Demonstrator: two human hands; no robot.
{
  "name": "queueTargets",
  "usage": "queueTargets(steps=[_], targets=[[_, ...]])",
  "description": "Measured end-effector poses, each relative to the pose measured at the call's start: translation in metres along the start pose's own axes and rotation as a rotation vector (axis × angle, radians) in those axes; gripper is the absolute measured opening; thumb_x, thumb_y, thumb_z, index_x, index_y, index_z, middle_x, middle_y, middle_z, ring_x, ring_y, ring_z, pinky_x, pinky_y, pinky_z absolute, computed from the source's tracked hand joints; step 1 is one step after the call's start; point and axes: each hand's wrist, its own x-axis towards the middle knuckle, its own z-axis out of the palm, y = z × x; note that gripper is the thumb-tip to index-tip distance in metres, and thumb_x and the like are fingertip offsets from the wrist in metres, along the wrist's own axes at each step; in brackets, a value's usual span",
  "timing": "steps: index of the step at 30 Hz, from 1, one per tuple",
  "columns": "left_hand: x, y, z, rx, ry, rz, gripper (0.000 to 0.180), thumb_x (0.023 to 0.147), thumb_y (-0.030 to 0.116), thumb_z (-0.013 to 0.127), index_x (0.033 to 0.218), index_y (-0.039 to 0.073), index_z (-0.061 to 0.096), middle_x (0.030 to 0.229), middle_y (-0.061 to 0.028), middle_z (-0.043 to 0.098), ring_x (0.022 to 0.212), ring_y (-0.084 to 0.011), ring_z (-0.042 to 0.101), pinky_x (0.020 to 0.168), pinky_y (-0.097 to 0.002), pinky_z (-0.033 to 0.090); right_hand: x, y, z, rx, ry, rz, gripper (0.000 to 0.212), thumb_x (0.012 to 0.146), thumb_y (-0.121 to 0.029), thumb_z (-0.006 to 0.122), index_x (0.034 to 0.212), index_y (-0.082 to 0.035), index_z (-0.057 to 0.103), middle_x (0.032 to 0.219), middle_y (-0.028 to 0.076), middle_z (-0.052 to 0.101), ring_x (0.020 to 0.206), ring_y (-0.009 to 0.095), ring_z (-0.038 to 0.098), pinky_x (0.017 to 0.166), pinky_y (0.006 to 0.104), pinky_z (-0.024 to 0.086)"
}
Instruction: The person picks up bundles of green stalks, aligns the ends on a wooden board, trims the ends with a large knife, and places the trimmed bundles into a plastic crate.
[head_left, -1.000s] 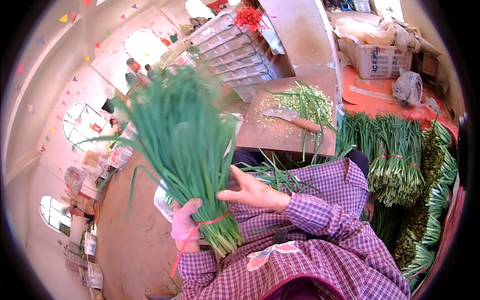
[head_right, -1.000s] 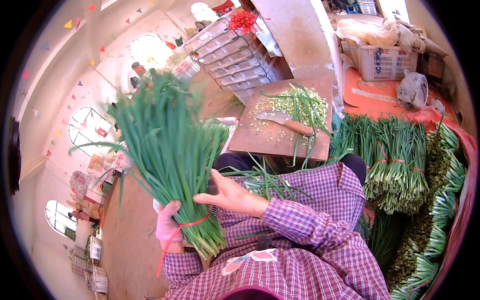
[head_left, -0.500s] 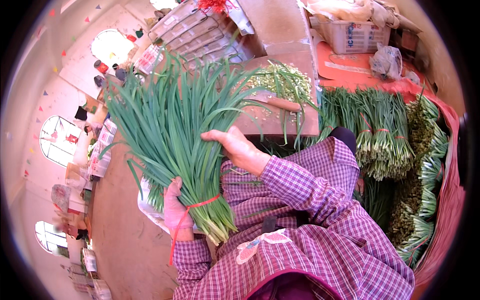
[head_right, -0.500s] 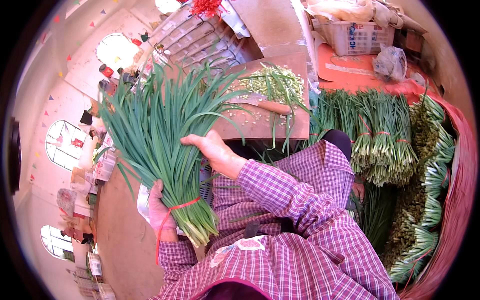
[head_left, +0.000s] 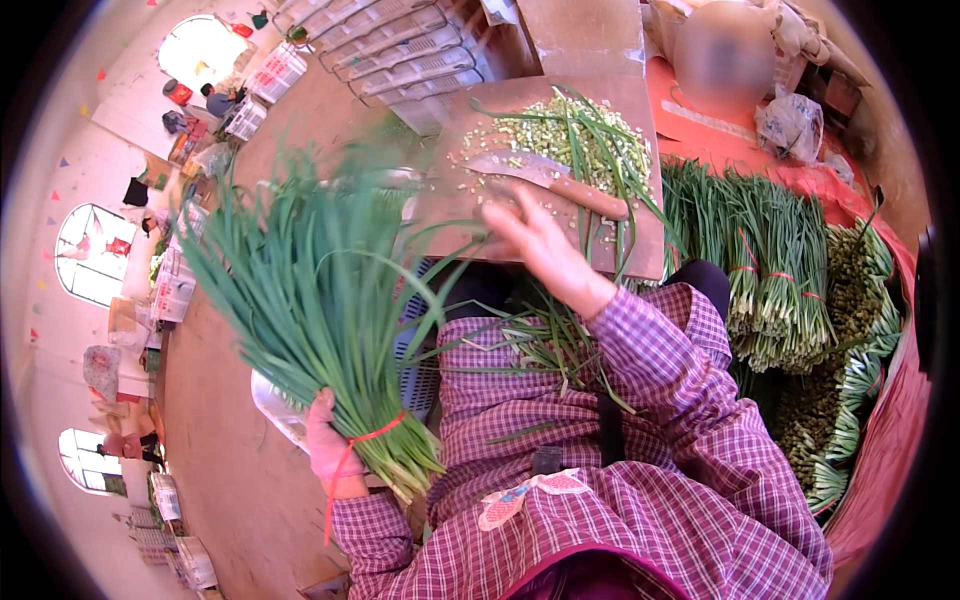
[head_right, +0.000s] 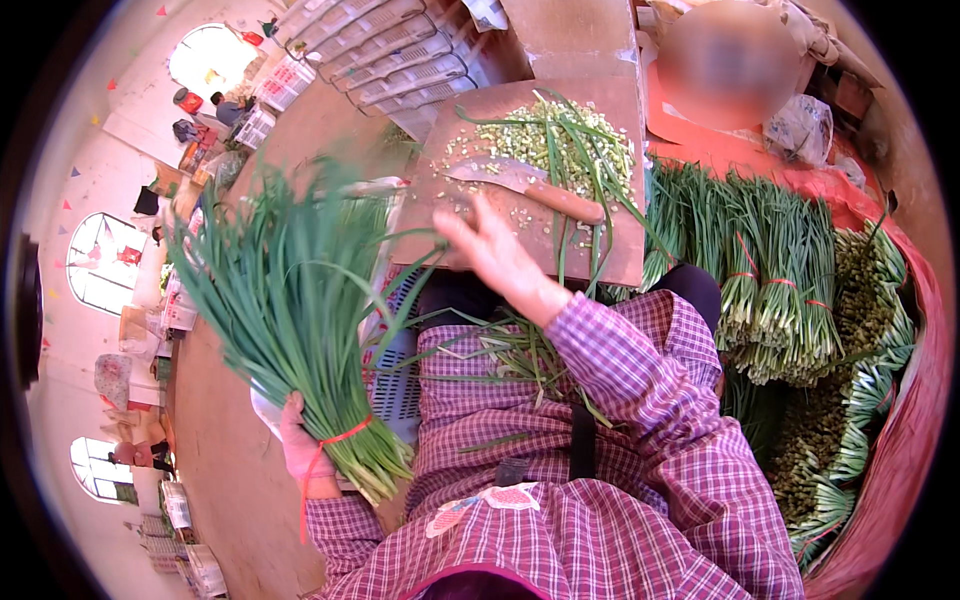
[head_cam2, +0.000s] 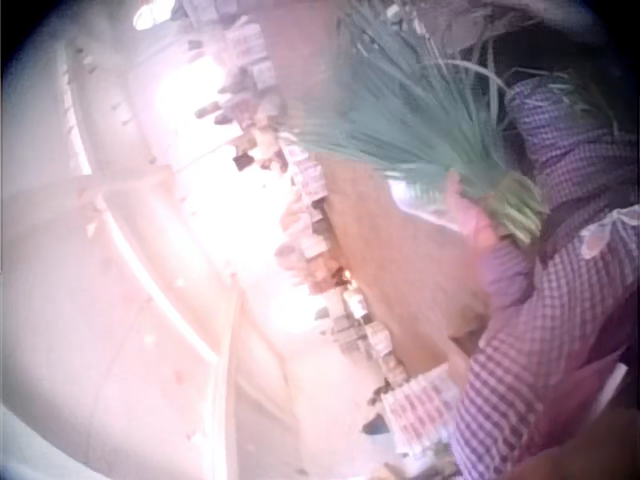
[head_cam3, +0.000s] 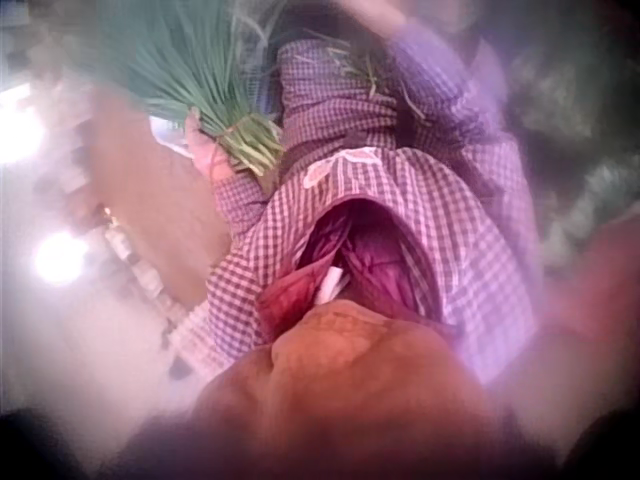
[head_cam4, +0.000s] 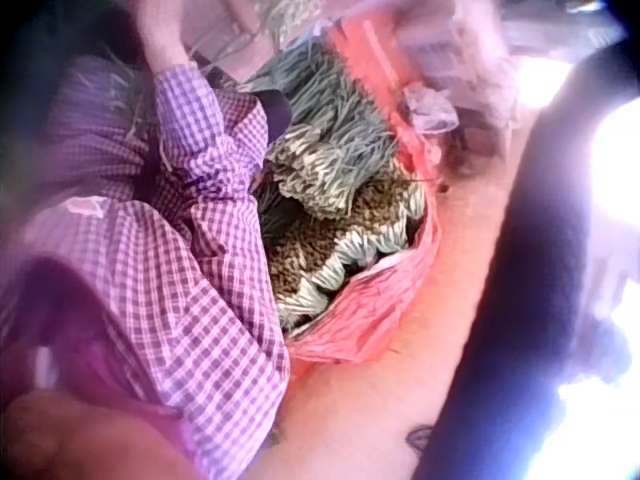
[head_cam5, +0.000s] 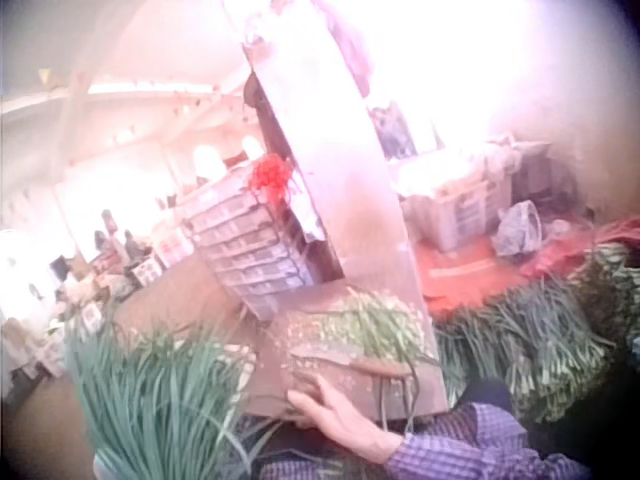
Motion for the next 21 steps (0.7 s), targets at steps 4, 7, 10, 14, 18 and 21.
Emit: queueTargets(steps=[4,7,10,14,18,21], targets=[[0.007,-0.004,-0.01,0.016,0.048,0.037,0.044,0.088,0.022,0.058,0.127,0.0,0.052,0.118,-0.0122,0.062,0.102,-0.0281,0.063,0.092,-0.0417,0.052,-0.022,0.083,-0.014,-0.822,-0.271,-0.199,0.038,0.092,-0.033,0.058,0.114,-0.002,0.055,0.097,0.025,0.064,0.092,0.04,0.064,0.076,0.0496,0.05],[0.008,-0.007,-0.016,0.053,0.089,0.049,0.045,0.089,0.025,0.058,0.127,0.002,0.051,0.119,-0.0113,0.062,0.103,-0.0283,0.063,0.093,-0.0421,0.052,-0.024,0.139,-0.024,-1.186,-0.148,-0.222,0.044,0.091,-0.039,0.059,0.118,-0.004,0.052,0.091,0.025,0.065,0.085,0.039,0.065,0.073,0.0486,0.051],[0.006,-0.015,-0.021,0.083,0.092,0.069,0.042,0.089,0.024,0.059,0.124,0.003,0.053,0.118,-0.0109,0.063,0.102,-0.0276,0.063,0.091,-0.0421,0.052,-0.029,0.137,-0.018,-1.26,-0.345,0.079,0.034,0.09,-0.035,0.06,0.103,-0.004,0.057,0.082,0.02,0.063,0.077,0.039,0.063,0.068,0.0482,0.052],[-0.003,-0.012,-0.001,0.074,0.127,0.025,0.042,0.089,0.026,0.058,0.123,0.002,0.054,0.118,-0.0107,0.063,0.103,-0.0263,0.063,0.092,-0.0393,0.051,-0.01,0.155,-0.01,-0.968,-0.135,-0.344,0.02,0.087,-0.023,0.061,0.088,-0.004,0.058,0.071,0.017,0.059,0.07,0.041,0.061,0.065,0.0508,0.049],[-0.009,-0.007,0.016,0.036,0.211,0.017,0.044,0.089,0.029,0.058,0.124,0.003,0.055,0.117,-0.0101,0.063,0.103,-0.0251,0.062,0.094,-0.037,0.05,0.039,0.164,0.014,-0.928,-0.091,-0.123,0.021,0.089,-0.023,0.059,0.089,-0.002,0.058,0.081,0.023,0.063,0.081,0.042,0.062,0.069,0.0501,0.049],[-0.012,-0.005,0.017,0.043,0.276,0.048,0.043,0.089,0.031,0.057,0.122,0.003,0.055,0.116,-0.0091,0.064,0.103,-0.0249,0.063,0.093,-0.0371,0.05,0.063,0.192,0.019,-0.982,-0.059,-0.141,0.026,0.09,-0.026,0.057,0.093,-0.001,0.062,0.087,0.023,0.064,0.084,0.044,0.06,0.074,0.0506,0.047]])
